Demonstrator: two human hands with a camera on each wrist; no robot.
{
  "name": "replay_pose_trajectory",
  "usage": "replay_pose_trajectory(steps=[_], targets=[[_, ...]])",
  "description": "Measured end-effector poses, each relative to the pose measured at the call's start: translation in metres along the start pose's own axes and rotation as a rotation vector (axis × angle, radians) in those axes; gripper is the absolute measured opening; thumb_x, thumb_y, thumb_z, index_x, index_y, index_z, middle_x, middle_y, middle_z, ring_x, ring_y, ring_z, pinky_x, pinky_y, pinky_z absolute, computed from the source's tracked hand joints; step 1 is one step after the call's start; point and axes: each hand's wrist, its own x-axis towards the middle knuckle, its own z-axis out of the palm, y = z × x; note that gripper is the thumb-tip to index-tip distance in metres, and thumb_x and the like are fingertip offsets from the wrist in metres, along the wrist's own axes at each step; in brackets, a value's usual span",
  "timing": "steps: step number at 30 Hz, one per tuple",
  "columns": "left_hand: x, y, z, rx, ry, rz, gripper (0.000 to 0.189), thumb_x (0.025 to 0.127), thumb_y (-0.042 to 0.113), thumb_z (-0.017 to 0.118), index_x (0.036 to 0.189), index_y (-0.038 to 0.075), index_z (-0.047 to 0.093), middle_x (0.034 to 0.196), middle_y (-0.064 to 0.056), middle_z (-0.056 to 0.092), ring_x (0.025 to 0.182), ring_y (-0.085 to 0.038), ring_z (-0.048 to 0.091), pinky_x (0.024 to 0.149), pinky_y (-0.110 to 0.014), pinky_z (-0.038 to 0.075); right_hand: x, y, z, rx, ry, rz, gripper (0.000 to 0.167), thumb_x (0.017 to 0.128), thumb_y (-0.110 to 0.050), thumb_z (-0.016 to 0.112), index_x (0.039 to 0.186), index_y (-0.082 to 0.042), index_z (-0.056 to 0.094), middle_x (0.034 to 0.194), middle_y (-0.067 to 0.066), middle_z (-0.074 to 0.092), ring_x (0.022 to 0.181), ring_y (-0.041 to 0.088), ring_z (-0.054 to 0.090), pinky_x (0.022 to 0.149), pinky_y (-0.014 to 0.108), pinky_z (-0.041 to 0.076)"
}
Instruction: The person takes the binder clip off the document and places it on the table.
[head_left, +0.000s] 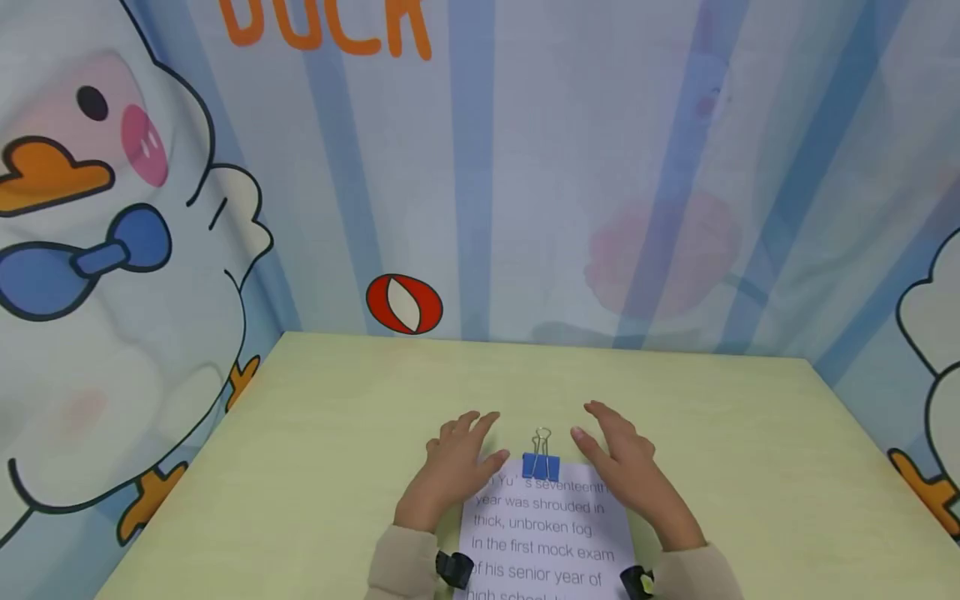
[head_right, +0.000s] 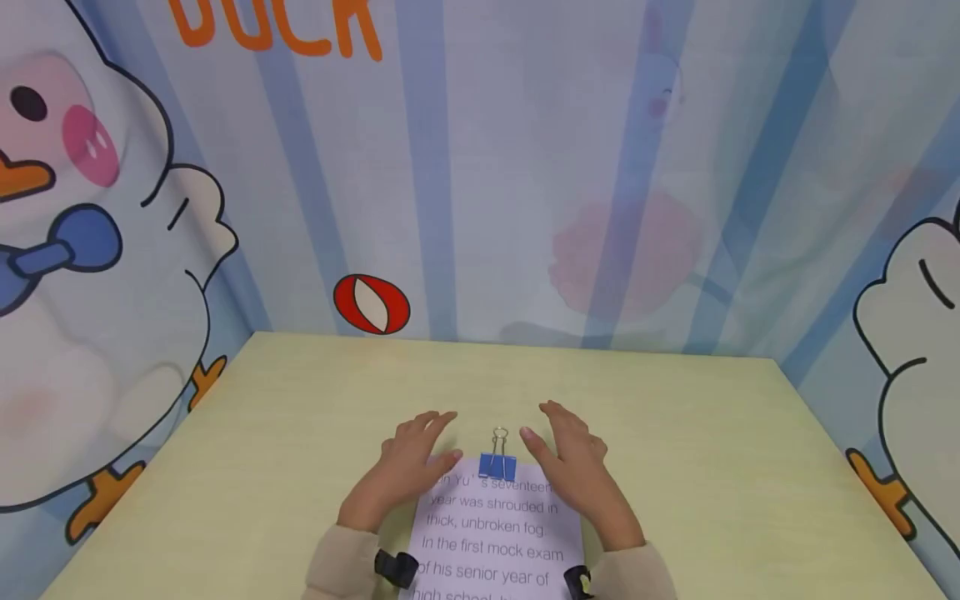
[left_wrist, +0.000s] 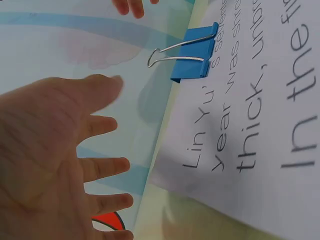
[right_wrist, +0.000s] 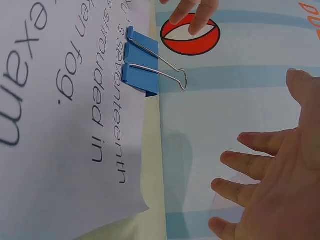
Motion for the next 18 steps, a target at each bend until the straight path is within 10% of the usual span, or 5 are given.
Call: replay_pose_trajectory(steps=[18], targets=[[0.001,0.006,0.012,0.046,-0.063,0.023,0.057,0.088,0.018,0.076,0.141,0.012,0.057,0.144,-0.015,0.052,0.132,-0.042,0.044,0.103,-0.066,0.033,0.004,0.000,0.023,0.082,-0.055,0.101,0.066,0.107,-0.043,0.043,0.153,0.003,0.033,0.157,0.029,0.031,0.146,0.050,0.024,0.111,0.073,0.012]])
